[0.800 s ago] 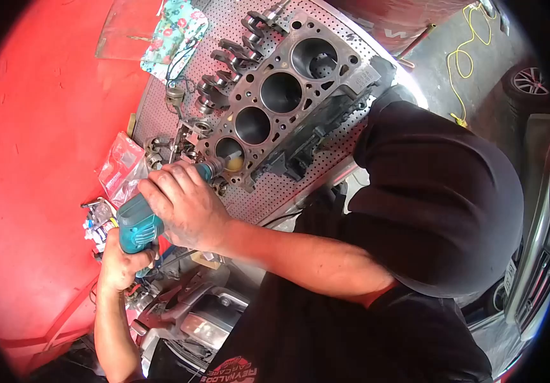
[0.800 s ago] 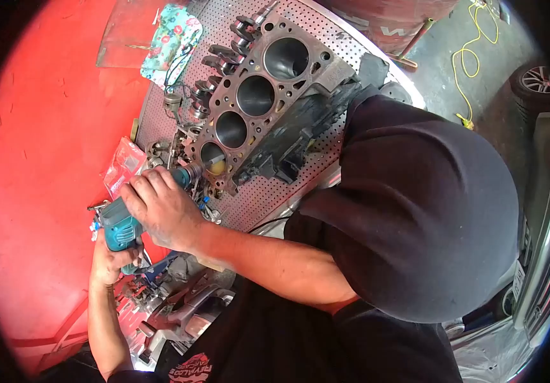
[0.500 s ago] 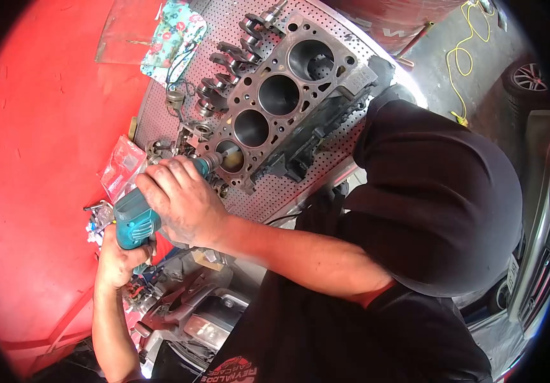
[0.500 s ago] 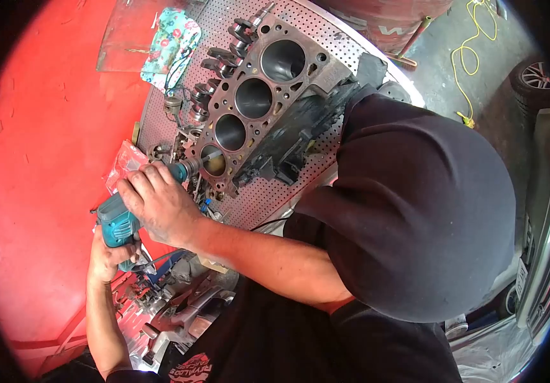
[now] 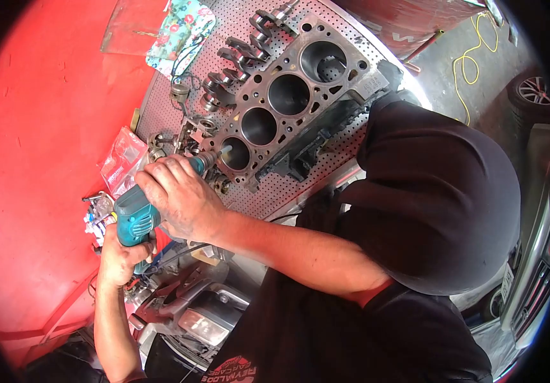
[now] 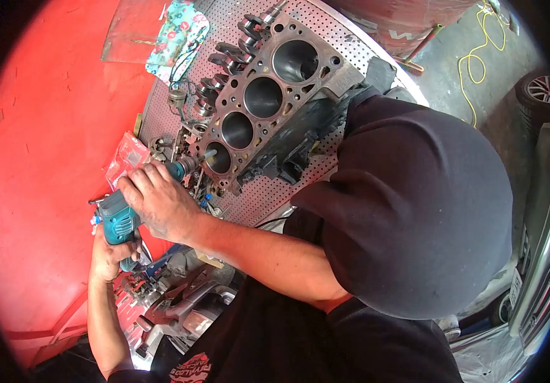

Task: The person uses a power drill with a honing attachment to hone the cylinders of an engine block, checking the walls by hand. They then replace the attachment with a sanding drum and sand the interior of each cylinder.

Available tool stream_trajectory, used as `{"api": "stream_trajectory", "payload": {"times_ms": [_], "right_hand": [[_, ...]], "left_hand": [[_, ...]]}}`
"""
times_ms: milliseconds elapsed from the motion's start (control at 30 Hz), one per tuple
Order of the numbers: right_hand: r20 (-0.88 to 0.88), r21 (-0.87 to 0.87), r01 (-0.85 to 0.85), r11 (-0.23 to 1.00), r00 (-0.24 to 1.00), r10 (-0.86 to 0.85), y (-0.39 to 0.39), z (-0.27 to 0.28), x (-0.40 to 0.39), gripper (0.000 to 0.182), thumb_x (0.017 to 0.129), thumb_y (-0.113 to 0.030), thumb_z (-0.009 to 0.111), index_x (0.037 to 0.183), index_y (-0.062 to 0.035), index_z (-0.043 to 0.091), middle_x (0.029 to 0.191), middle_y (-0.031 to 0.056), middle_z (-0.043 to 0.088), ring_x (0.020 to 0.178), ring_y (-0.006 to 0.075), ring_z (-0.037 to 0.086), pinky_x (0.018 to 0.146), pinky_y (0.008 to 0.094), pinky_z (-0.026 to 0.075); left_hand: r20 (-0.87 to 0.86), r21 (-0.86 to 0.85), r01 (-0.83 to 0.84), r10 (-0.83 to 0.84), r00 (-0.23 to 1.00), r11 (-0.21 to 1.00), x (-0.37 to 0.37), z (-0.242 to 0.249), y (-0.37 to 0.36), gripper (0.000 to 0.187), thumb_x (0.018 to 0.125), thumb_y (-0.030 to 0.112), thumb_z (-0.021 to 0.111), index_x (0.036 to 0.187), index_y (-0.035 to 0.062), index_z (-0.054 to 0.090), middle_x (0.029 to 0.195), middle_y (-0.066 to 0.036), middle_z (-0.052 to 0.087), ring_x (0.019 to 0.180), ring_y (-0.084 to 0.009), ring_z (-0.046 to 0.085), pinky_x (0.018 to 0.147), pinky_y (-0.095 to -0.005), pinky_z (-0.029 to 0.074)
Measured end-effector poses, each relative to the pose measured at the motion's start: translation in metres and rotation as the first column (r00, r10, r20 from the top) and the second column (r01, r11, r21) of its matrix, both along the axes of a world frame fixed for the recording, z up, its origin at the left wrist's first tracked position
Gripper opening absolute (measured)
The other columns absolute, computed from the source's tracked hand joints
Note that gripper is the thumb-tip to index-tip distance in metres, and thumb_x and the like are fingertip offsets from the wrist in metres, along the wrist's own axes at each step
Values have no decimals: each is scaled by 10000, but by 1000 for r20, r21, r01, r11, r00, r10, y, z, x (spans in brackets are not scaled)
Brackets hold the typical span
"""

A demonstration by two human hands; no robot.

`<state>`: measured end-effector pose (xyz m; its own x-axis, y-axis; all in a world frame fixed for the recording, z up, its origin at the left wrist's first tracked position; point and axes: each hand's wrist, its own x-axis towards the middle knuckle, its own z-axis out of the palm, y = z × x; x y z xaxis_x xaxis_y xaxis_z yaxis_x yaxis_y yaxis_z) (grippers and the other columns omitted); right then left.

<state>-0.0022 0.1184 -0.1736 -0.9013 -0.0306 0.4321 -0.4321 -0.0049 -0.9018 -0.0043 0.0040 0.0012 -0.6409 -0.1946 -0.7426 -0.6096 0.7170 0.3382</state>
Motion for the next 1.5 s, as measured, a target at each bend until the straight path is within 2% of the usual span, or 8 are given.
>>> {"api": "stream_trajectory", "payload": {"times_ms": [67, 167, 367, 467, 767, 1167, 1267, 1500], "right_hand": [[11, -3, -22, 1000, 1000, 22, 1, 1, 2, 650, 718, -72, 725, 1322, 24, 504, 1177, 191, 550, 1141, 377, 538, 1097, 525, 366], [12, 0, -32, 999, 999, 32, -5, -1, 4, 855, 567, -83, 824, 1336, -1, 459, 1225, 180, 534, 1170, 373, 528, 1060, 524, 387], [6, 9, -31, 999, 1000, 31, -8, -1, 10, 831, 598, -97, 806, 1345, 9, 456, 1222, 187, 539, 1165, 371, 533, 1068, 532, 381], [23, 21, -34, 999, 999, 34, 0, 4, 13, 639, 715, -80, 724, 1309, 22, 512, 1167, 183, 559, 1135, 368, 540, 1090, 508, 369], [60, 75, -56, 996, 997, 52, 10, 2, 23, 887, 565, -173, 851, 1345, 22, 475, 1250, 200, 538, 1159, 379, 532, 1087, 536, 378], [11, 52, 39, 998, 999, -40, 13, 3, -7, 784, 601, -91, 791, 1318, 18, 493, 1221, 190, 533, 1166, 375, 528, 1090, 534, 373], [14, 55, 17, 998, 1000, -18, 12, 6, -7, 672, 698, -74, 756, 1316, 12, 507, 1180, 189, 550, 1159, 363, 531, 1115, 513, 351], [50, 59, -61, 996, 997, 58, -2, 7, 11, 837, 598, -129, 838, 1341, 11, 478, 1225, 176, 542, 1174, 367, 526, 1088, 524, 371]], "left_hand": [[6, -2, -16, 16, 1000, 1000, 3, -1, -4, 178, 678, 40, 627, 844, -20, 643, 698, -65, 641, 596, -144, 593, 562, -290, 490], [11, 4, -29, 29, 1000, 1000, 7, -1, -5, 184, 679, 33, 624, 851, -29, 645, 695, -73, 645, 589, -149, 597, 556, -290, 495], [27, 7, -62, 62, 998, 998, 15, 0, -11, 196, 681, 21, 633, 869, -33, 652, 702, -83, 658, 580, -149, 601, 555, -285, 502], [50, 11, -80, 79, 996, 997, 18, 1, -12, 207, 684, 6, 640, 886, -35, 654, 709, -78, 658, 586, -146, 601, 561, -286, 506], [75, 64, -97, 92, 993, 993, 19, -1, -2, 246, 685, -19, 638, 929, -36, 659, 728, -68, 659, 608, -144, 606, 578, -290, 508], [-12, 11, 2, -2, 1000, 1000, -8, -1, 14, 192, 676, 23, 635, 863, -20, 648, 706, -65, 643, 579, -150, 601, 556, -291, 502], [-14, 1, -17, 17, 1000, 1000, -6, 2, 13, 191, 673, 22, 634, 858, -23, 645, 704, -68, 643, 573, -154, 602, 555, -292, 506], [27, 28, -94, 93, 995, 995, 12, 3, -4, 260, 640, 10, 619, 893, -41, 647, 698, -95, 649, 570, -161, 609, 552, -297, 512]]}}
